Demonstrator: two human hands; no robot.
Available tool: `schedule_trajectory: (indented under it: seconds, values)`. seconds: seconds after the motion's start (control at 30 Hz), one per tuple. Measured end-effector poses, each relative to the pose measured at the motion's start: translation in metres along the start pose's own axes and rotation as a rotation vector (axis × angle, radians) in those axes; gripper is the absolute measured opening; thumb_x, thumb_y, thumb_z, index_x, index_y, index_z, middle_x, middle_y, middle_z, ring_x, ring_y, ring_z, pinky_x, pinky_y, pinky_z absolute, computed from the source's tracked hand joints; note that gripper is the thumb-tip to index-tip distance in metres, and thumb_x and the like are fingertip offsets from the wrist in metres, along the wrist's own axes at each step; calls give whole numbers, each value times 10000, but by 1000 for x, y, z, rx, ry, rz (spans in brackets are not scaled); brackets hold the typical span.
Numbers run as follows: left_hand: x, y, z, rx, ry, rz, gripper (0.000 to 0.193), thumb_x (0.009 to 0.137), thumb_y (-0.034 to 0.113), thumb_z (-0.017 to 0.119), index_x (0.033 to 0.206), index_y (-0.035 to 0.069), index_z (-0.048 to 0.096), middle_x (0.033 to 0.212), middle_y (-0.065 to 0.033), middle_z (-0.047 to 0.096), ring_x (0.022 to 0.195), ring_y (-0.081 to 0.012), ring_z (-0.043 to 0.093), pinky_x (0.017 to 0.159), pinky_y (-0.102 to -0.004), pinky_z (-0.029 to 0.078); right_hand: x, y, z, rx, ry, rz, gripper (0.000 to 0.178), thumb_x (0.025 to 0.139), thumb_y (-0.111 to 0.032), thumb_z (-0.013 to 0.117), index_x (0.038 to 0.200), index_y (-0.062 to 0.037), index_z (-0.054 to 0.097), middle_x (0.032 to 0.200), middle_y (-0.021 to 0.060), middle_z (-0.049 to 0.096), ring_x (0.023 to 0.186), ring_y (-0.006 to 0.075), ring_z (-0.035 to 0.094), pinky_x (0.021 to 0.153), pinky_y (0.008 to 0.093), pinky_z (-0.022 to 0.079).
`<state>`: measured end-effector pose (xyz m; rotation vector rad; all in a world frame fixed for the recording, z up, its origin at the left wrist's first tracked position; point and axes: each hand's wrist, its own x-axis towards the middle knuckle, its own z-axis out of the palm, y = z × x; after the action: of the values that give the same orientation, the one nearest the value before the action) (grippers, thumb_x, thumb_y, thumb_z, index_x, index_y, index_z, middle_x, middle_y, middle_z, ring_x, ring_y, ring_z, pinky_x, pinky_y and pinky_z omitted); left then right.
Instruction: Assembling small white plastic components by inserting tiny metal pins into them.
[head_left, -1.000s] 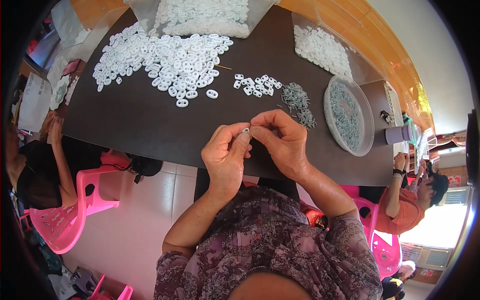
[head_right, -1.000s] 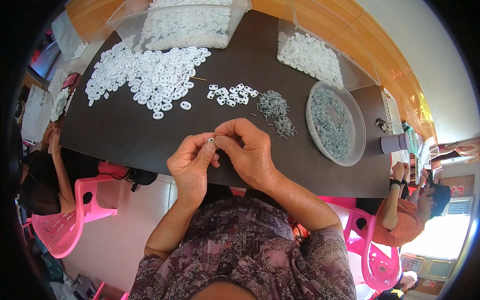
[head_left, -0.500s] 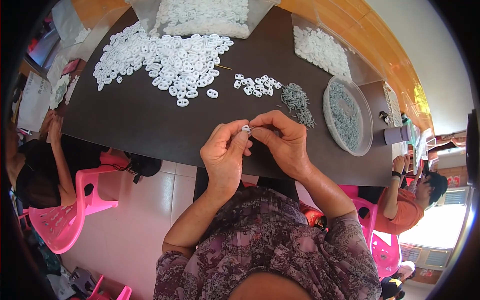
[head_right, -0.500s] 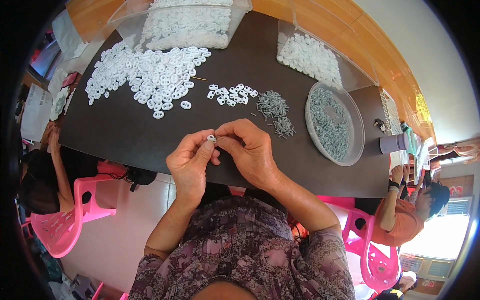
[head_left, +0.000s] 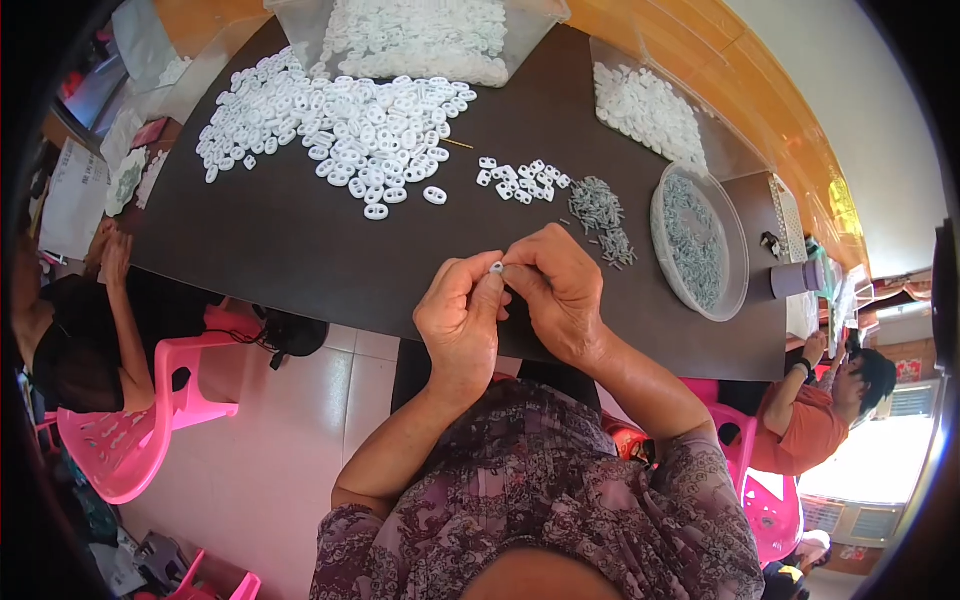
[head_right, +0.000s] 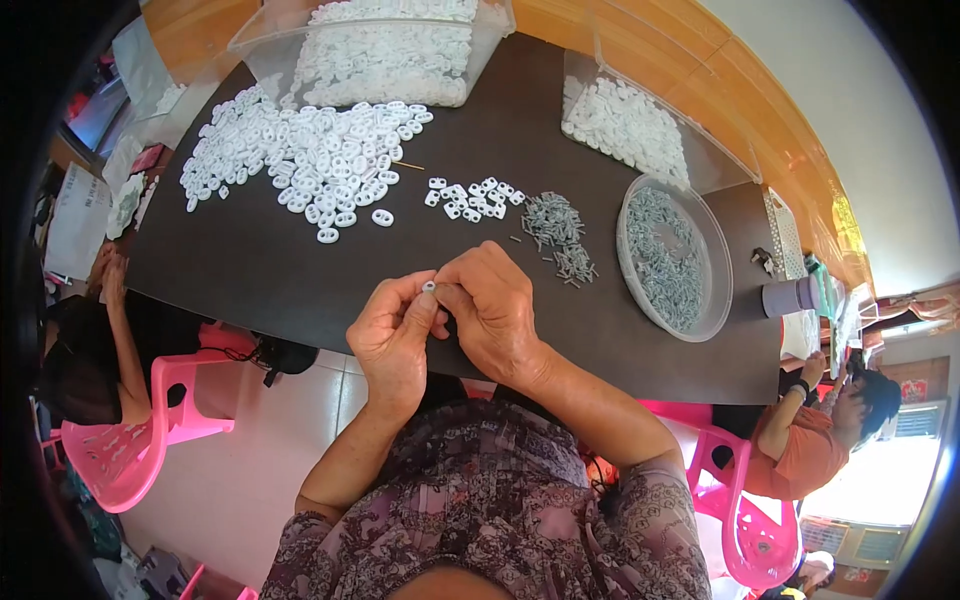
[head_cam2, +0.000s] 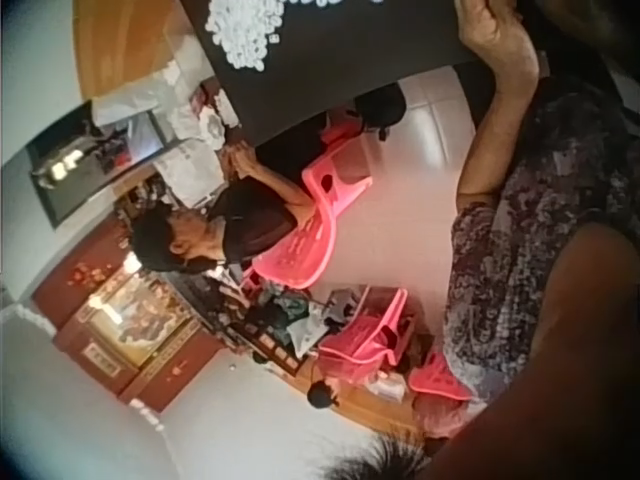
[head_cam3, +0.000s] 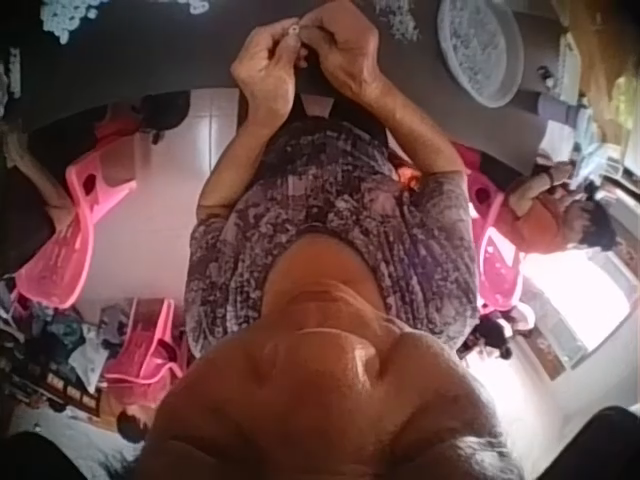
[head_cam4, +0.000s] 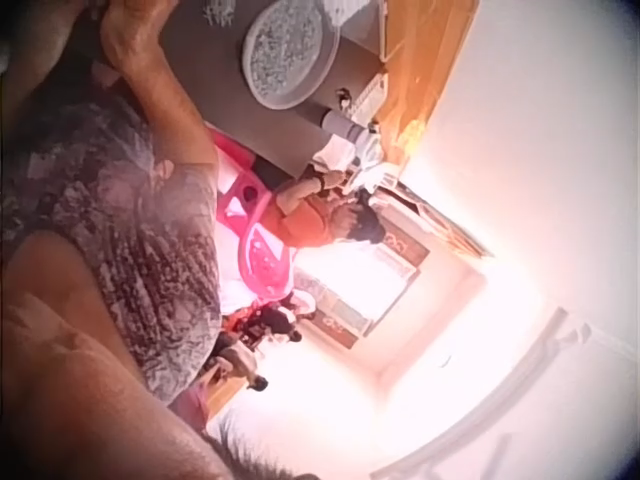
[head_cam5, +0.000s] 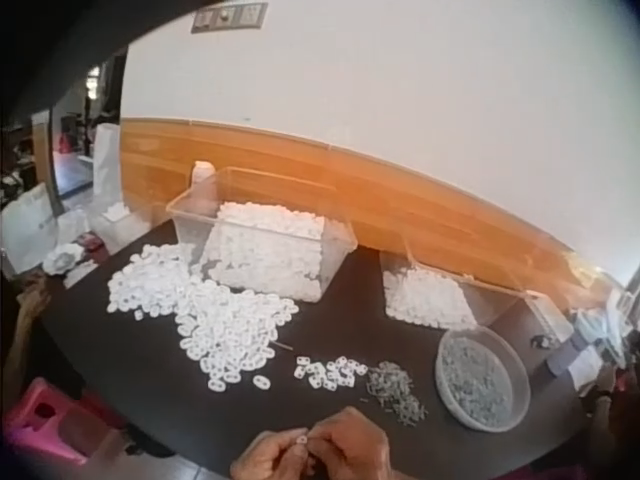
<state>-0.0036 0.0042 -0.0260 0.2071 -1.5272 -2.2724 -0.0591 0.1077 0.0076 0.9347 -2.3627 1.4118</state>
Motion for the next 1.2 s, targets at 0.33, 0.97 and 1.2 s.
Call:
schedule_trajectory:
  seconds: [0.33, 0.97, 1.2]
  values:
    - [6, 23, -19, -189, 124, -1, 200, 901, 37, 570, 1077, -57, 577, 893, -82, 612, 707, -103, 581, 614, -226, 510, 49, 8, 2, -213, -92, -112, 141, 756, -54, 648, 895, -27, 652, 785, 112, 599, 748, 265, 556, 657, 353, 454]
    - [9, 37, -25, -202, 74, -130, 150, 880, 30, 592, 992, -70, 604, 834, -147, 649, 639, -146, 624, 527, -243, 519, 51, 1, -11, 512, -290, 505, 133, 793, -53, 672, 919, -14, 666, 763, 35, 658, 653, 68, 553, 580, 205, 419]
    - [4, 38, -6, -182, 18, -175, 138, 876, 25, 594, 984, -62, 590, 821, -137, 646, 629, -138, 619, 511, -234, 512, 28, 1, -29, 665, -186, 627, 154, 788, -64, 684, 927, -2, 664, 775, 54, 670, 663, 79, 580, 576, 199, 421]
